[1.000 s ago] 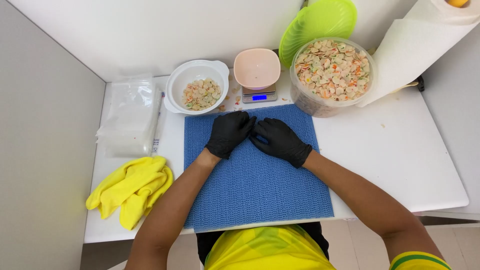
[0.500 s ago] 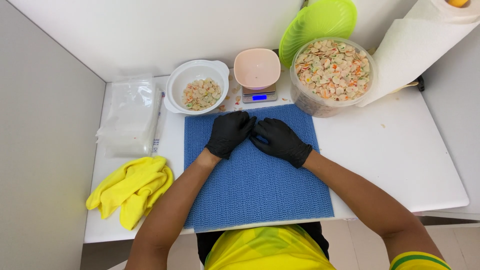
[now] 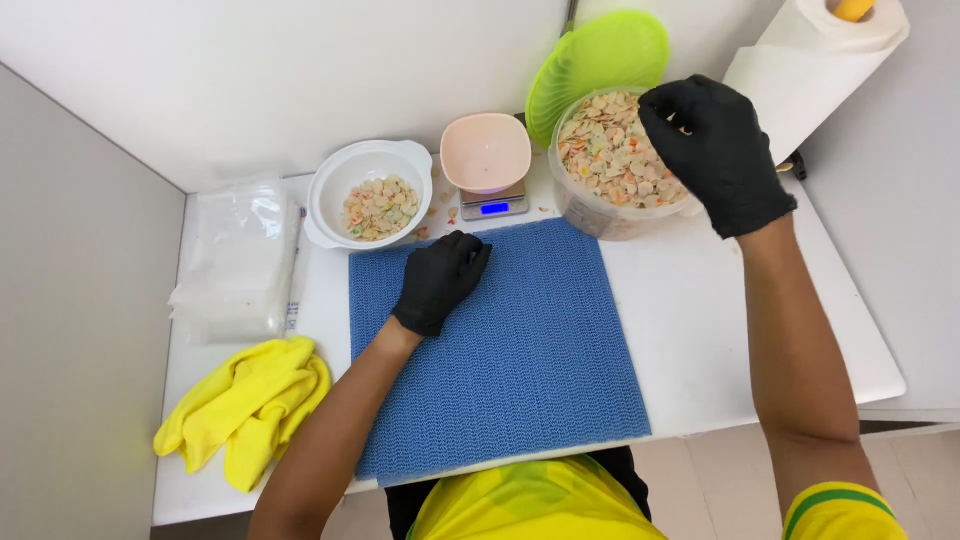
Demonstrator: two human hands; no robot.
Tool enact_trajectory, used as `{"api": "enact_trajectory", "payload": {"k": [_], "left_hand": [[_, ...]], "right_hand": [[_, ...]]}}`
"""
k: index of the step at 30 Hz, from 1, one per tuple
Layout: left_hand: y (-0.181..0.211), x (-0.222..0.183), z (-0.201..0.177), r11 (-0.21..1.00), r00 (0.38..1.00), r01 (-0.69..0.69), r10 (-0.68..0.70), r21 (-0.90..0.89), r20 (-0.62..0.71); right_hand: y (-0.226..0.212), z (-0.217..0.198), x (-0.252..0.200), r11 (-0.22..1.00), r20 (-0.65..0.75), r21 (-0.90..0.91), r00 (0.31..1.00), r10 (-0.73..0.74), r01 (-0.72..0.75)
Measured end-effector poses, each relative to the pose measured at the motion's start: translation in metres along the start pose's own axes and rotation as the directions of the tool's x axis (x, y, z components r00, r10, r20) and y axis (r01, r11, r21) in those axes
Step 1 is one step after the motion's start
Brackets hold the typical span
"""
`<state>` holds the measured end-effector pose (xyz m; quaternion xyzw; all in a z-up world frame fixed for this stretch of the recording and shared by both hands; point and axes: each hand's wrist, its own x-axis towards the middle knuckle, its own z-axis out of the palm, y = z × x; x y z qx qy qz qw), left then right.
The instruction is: Portioning a food mixture from a large container into a smaller bowl using gloved hands, monitored by a digital scale.
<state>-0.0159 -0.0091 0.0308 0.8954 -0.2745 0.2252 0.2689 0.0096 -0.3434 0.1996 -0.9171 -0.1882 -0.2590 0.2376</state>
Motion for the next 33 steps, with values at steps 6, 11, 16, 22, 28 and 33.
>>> {"api": "enact_trajectory", "payload": {"k": [6, 11, 16, 22, 28, 33], "left_hand": [[0.068, 0.059, -0.092, 0.955, 0.94, -0.223, 0.263, 0.194, -0.217], [0.106, 0.147, -0.02, 0.906, 0.899, -0.416, 0.423, 0.08, -0.113], [0.096, 0.21, 0.101, 0.917, 0.895, -0.381, 0.335, 0.116, 0.295], [0.079, 0.212, 0.157, 0.945, 0.827, -0.266, 0.123, 0.19, 0.549], [0.076, 0.209, 0.174, 0.978, 0.969, -0.205, 0.207, -0.031, 0.134], [0.008, 0.235, 0.287, 0.936, 0.934, -0.343, 0.33, 0.082, 0.14]], "right_hand": [[-0.09, 0.058, -0.074, 0.937, 0.581, 0.346, 0.796, -0.167, -0.056], [-0.111, 0.148, -0.105, 0.87, 0.541, 0.411, 0.696, -0.473, 0.272], [-0.111, 0.209, -0.116, 0.828, 0.564, 0.331, 0.608, -0.559, 0.453], [-0.12, 0.177, -0.104, 0.837, 0.484, 0.419, 0.693, -0.534, 0.352], [-0.112, 0.192, -0.116, 0.844, 0.539, 0.498, 0.691, -0.482, 0.2], [-0.124, 0.174, -0.106, 0.864, 0.495, 0.374, 0.715, -0.494, 0.338]]}}
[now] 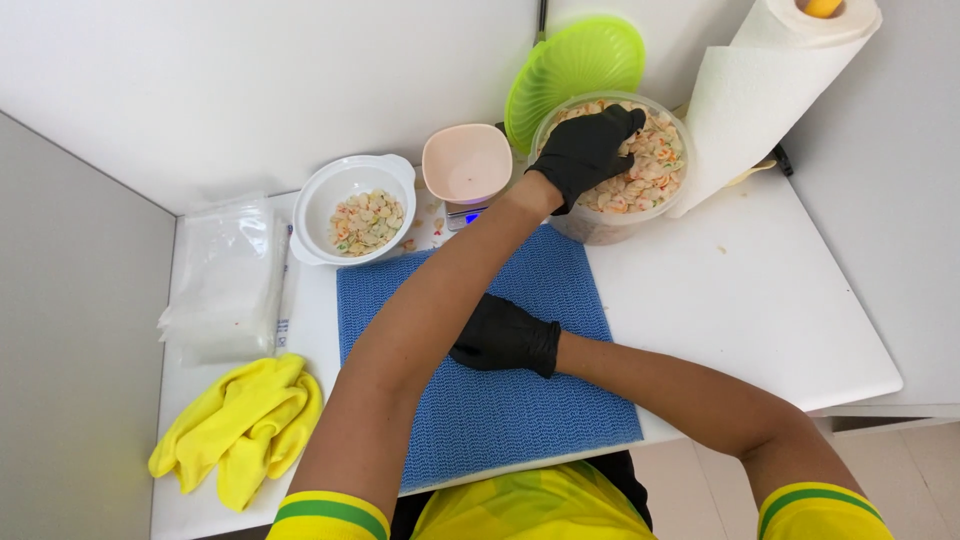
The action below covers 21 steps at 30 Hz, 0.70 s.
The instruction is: Portioning a food mixture from a large container into a smaller bowl using gloved hands, monitored by a digital scale.
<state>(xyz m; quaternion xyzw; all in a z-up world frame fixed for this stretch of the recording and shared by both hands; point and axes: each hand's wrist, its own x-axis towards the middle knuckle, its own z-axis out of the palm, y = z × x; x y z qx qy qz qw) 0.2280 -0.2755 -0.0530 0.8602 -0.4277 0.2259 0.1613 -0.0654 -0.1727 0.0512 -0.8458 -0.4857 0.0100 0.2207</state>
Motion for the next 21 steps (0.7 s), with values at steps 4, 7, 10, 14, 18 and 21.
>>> {"api": "enact_trajectory", "payload": {"k": [4, 7, 10, 14, 18, 21], "left_hand": [[0.028, 0.014, -0.098, 0.988, 0.994, 0.04, -0.024, -0.149, 0.108], [0.033, 0.017, -0.118, 0.952, 0.999, 0.036, -0.034, -0.304, 0.014], [0.035, 0.024, -0.156, 0.934, 0.999, 0.039, -0.029, -0.356, 0.033], [0.016, 0.02, -0.219, 0.869, 0.998, -0.034, -0.001, -0.494, -0.07], [-0.014, -0.011, -0.277, 0.866, 0.997, 0.026, -0.058, -0.499, -0.05], [-0.046, -0.044, -0.28, 0.912, 0.996, 0.078, -0.088, -0.402, -0.006]], "right_hand": [[0.021, 0.031, -0.007, 0.982, -0.138, 0.152, 0.986, -0.094, 0.115], [0.019, 0.03, -0.006, 0.975, -0.179, 0.152, 0.975, -0.131, 0.159], [0.018, 0.025, -0.004, 0.973, -0.19, 0.116, 0.966, -0.176, 0.201], [0.02, 0.029, -0.006, 0.984, -0.103, -0.033, 0.979, -0.178, 0.175], [0.02, 0.03, -0.004, 0.982, -0.15, 0.03, 0.972, -0.179, 0.186], [0.019, 0.03, -0.004, 0.98, -0.174, 0.039, 0.967, -0.186, 0.195]]}}
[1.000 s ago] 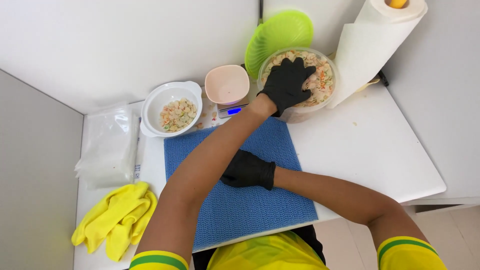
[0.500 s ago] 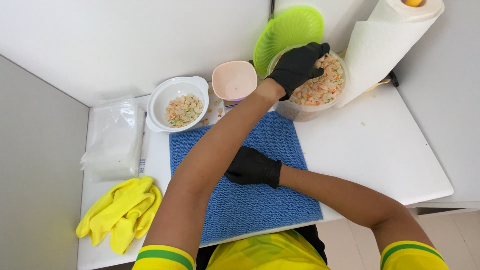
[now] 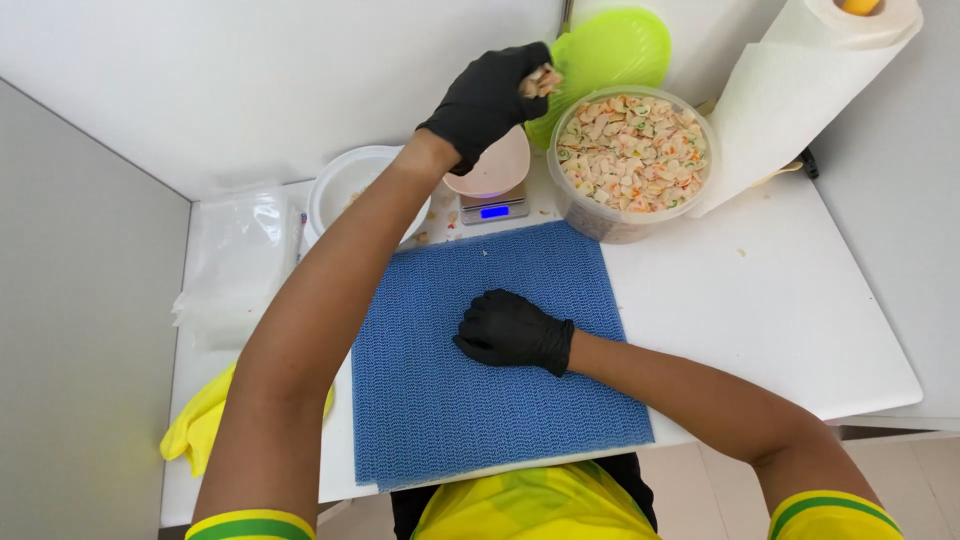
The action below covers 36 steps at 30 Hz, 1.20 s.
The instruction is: Portioning a food mixture from a large container into a smaller bowl using gloved hands, monitored by a digital scale.
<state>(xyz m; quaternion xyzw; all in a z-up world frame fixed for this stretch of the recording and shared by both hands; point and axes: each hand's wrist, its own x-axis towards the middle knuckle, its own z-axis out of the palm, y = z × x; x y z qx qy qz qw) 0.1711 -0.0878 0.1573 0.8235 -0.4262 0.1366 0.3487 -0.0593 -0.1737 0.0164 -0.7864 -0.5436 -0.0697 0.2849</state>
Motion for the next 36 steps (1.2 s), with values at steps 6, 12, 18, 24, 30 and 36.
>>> {"api": "enact_trajectory", "payload": {"k": [6, 12, 18, 24, 30, 36], "left_hand": [[-0.042, -0.05, 0.023, 0.937, 0.921, 0.316, -0.34, 0.149, 0.191], [-0.066, -0.068, 0.032, 0.898, 0.872, 0.262, -0.378, 0.355, 0.312], [-0.007, -0.002, -0.034, 0.836, 0.879, 0.162, -0.363, 0.524, 0.308], [0.053, 0.043, 0.013, 0.876, 0.974, -0.222, 0.221, 0.429, 0.054], [0.084, 0.043, 0.086, 0.954, 0.78, 0.035, -0.213, 0.299, 0.589], [0.083, 0.032, 0.119, 0.87, 0.768, -0.004, -0.313, 0.494, 0.558]], "right_hand": [[-0.002, -0.002, 0.003, 1.0, -0.03, 0.028, 1.0, -0.003, 0.004], [-0.005, 0.004, 0.004, 0.974, -0.052, -0.221, 0.998, 0.033, -0.043], [-0.001, -0.002, 0.002, 1.0, -0.035, -0.007, 0.999, -0.016, 0.016], [0.001, 0.003, 0.0, 0.999, -0.033, -0.021, 0.999, -0.026, 0.025], [0.0, -0.004, 0.001, 0.999, 0.043, -0.041, 0.999, 0.001, 0.001], [0.003, 0.0, -0.002, 0.998, 0.042, -0.056, 0.999, 0.018, -0.016]]}}
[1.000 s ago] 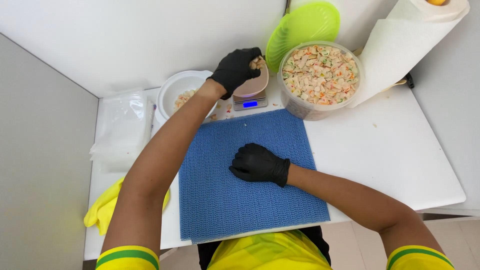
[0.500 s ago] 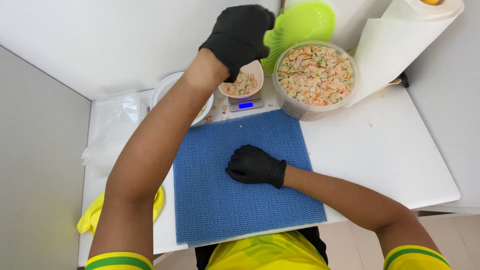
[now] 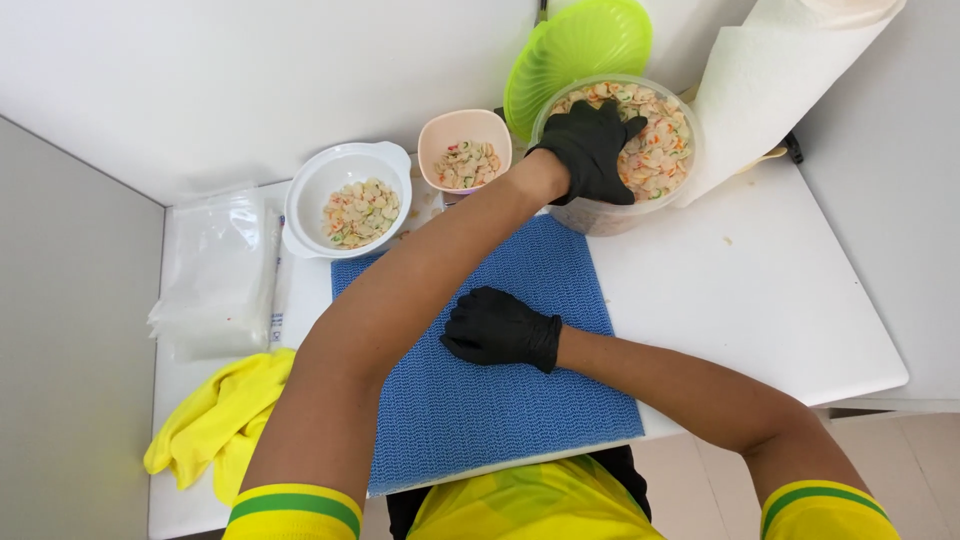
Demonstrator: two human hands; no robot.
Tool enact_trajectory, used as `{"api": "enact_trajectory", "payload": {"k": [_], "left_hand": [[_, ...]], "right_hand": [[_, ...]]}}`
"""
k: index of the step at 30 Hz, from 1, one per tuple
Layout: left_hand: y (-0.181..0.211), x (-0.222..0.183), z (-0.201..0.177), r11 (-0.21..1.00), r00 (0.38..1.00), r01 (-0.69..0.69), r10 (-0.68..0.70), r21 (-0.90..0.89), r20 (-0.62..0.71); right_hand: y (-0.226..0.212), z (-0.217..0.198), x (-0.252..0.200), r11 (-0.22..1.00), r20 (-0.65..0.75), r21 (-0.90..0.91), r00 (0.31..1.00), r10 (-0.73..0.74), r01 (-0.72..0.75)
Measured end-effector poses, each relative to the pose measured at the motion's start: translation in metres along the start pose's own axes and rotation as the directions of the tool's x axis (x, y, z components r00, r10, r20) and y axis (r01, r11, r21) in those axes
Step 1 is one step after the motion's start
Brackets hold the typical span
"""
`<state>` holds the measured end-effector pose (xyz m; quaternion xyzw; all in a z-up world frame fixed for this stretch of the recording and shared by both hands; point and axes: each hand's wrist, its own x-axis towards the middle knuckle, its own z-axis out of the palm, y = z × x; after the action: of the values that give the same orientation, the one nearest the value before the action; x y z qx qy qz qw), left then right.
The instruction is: Portioning a food mixture from a large container into a smaller bowl using gloved hands, monitored by a digital scale.
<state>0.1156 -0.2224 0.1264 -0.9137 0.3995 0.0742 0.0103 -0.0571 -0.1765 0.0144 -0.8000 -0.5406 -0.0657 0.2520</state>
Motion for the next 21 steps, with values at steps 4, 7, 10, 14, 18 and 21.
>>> {"api": "enact_trajectory", "payload": {"k": [4, 7, 10, 14, 18, 21], "left_hand": [[-0.03, 0.063, 0.067, 0.993, 0.979, -0.11, 0.101, -0.04, -0.176], [-0.041, 0.07, 0.073, 0.956, 0.964, -0.187, 0.134, -0.227, -0.231], [-0.042, 0.061, 0.057, 0.911, 0.955, -0.216, 0.123, -0.35, -0.269], [-0.039, 0.047, 0.022, 0.863, 0.92, -0.304, 0.155, -0.404, -0.36], [-0.04, 0.05, 0.005, 0.829, 0.829, -0.405, 0.156, -0.385, -0.537], [-0.043, 0.074, 0.016, 0.843, 0.78, -0.436, 0.178, -0.316, -0.6]], "right_hand": [[0.001, 0.0, 0.0, 1.0, 0.038, 0.013, 0.999, 0.025, -0.025], [0.002, 0.004, -0.002, 1.0, 0.03, -0.006, 0.999, 0.031, -0.031], [0.002, 0.006, -0.003, 1.0, 0.011, 0.01, 1.0, 0.005, -0.005], [0.0, -0.001, 0.0, 0.999, 0.02, 0.029, 1.0, 0.017, -0.018], [0.001, 0.001, 0.0, 1.0, -0.005, 0.019, 1.0, 0.003, -0.003], [0.002, 0.003, -0.001, 0.999, 0.004, 0.053, 1.0, 0.012, -0.012]]}}
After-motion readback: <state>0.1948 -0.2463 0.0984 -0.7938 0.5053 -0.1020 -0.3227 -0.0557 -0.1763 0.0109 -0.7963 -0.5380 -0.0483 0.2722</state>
